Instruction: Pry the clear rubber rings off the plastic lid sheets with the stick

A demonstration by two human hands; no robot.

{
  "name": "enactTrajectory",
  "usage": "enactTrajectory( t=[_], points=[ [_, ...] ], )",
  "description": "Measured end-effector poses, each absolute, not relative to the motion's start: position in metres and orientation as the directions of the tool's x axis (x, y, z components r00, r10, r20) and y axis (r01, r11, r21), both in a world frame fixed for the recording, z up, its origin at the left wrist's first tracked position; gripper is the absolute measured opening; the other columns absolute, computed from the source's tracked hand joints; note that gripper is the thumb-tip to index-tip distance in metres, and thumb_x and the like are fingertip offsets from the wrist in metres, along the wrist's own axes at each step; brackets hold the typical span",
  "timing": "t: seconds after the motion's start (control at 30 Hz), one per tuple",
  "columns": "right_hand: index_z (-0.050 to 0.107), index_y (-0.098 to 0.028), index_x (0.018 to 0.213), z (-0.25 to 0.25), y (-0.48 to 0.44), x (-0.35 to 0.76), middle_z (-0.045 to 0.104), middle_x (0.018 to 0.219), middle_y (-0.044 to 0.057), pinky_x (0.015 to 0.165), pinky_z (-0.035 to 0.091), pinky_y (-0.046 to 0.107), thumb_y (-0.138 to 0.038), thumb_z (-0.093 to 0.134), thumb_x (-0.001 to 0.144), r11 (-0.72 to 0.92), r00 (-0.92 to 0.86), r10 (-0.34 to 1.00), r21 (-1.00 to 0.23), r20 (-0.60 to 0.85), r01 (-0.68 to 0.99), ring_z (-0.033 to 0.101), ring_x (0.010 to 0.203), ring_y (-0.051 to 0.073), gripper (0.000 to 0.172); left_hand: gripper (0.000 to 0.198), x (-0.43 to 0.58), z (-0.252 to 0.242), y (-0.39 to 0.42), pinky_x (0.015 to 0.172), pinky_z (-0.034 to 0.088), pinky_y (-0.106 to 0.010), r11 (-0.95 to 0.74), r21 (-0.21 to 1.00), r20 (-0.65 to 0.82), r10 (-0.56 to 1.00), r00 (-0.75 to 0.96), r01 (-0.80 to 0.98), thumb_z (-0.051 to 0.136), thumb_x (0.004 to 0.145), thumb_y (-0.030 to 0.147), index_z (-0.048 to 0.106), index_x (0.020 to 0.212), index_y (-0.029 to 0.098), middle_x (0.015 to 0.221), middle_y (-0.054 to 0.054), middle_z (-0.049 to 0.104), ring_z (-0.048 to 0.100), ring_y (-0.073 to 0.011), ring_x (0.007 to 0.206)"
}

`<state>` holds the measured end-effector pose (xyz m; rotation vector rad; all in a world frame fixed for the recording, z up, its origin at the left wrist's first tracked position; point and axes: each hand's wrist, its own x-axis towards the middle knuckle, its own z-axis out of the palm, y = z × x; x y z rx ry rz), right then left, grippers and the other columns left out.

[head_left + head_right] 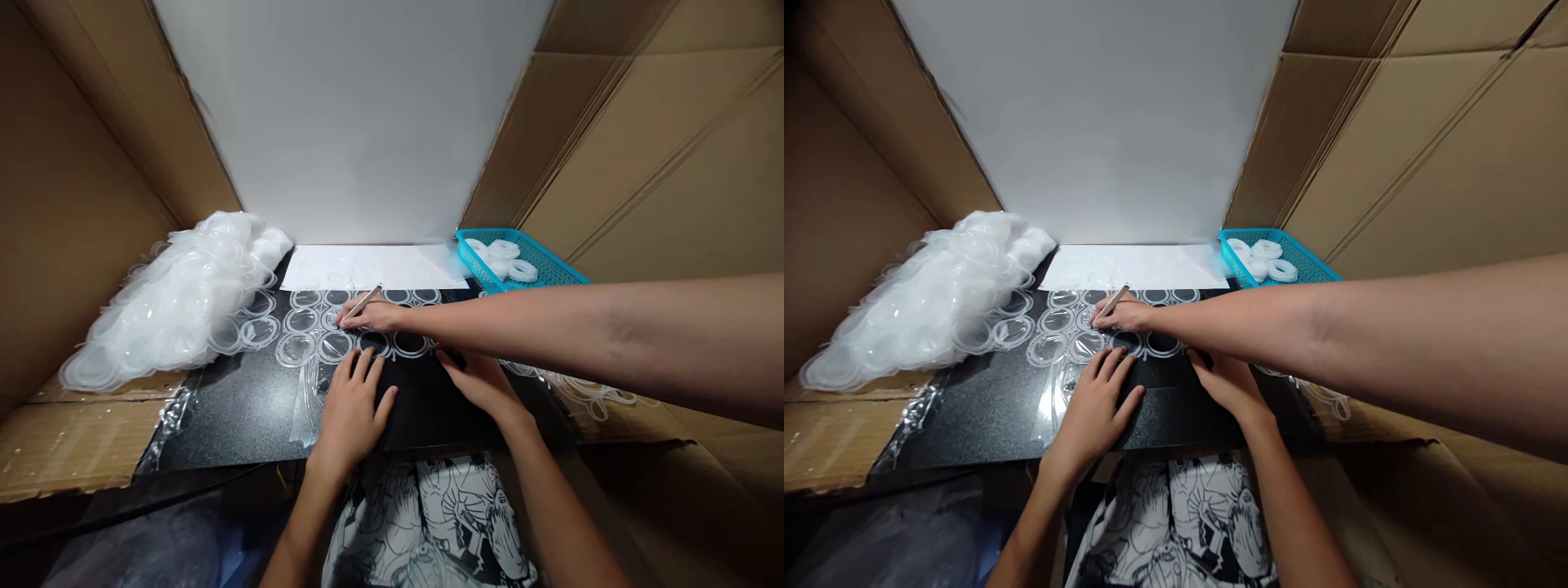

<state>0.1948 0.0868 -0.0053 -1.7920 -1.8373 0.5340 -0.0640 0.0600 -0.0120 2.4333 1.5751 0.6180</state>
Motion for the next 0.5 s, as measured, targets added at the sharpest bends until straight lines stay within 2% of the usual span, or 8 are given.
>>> enactTrajectory(
  t=[0.3, 0.5],
  points=[
    [0.071, -0.026, 0.129, -0.0077, 0.0879, 0.1958, 0.076, 0.125, 0.009, 0.11, 0.051, 0.05, -0.045, 0.053, 0.1, 0.06, -0.006, 0.996, -0.608, 0.09, 0.792, 0.065, 0.128, 0.035, 0.039, 0.049, -0.0648, -0.0135, 0.0598, 0.124, 0.035, -0.056, -0.424, 0.38, 0.261, 0.902, 0.345, 0.822, 0.05, 0.104, 0.042, 0.054, 0.148, 0.021, 0.157, -0.012, 0.052, 0.037, -0.0351, 0.149],
    [0.071, -0.024, 0.127, -0.0051, 0.0876, 0.1946, 0.074, 0.131, 0.01, 0.113, 0.048, 0.05, -0.046, 0.051, 0.101, 0.049, -0.01, 0.998, -0.604, 0.067, 0.796, 0.062, 0.133, 0.036, 0.04, 0.05, -0.0655, -0.0127, 0.06, 0.125, 0.034, -0.054, -0.419, 0.388, 0.251, 0.905, 0.343, 0.821, 0.051, 0.104, 0.043, 0.054, 0.147, 0.019, 0.157, -0.012, 0.051, 0.037, -0.0346, 0.149]
  ],
)
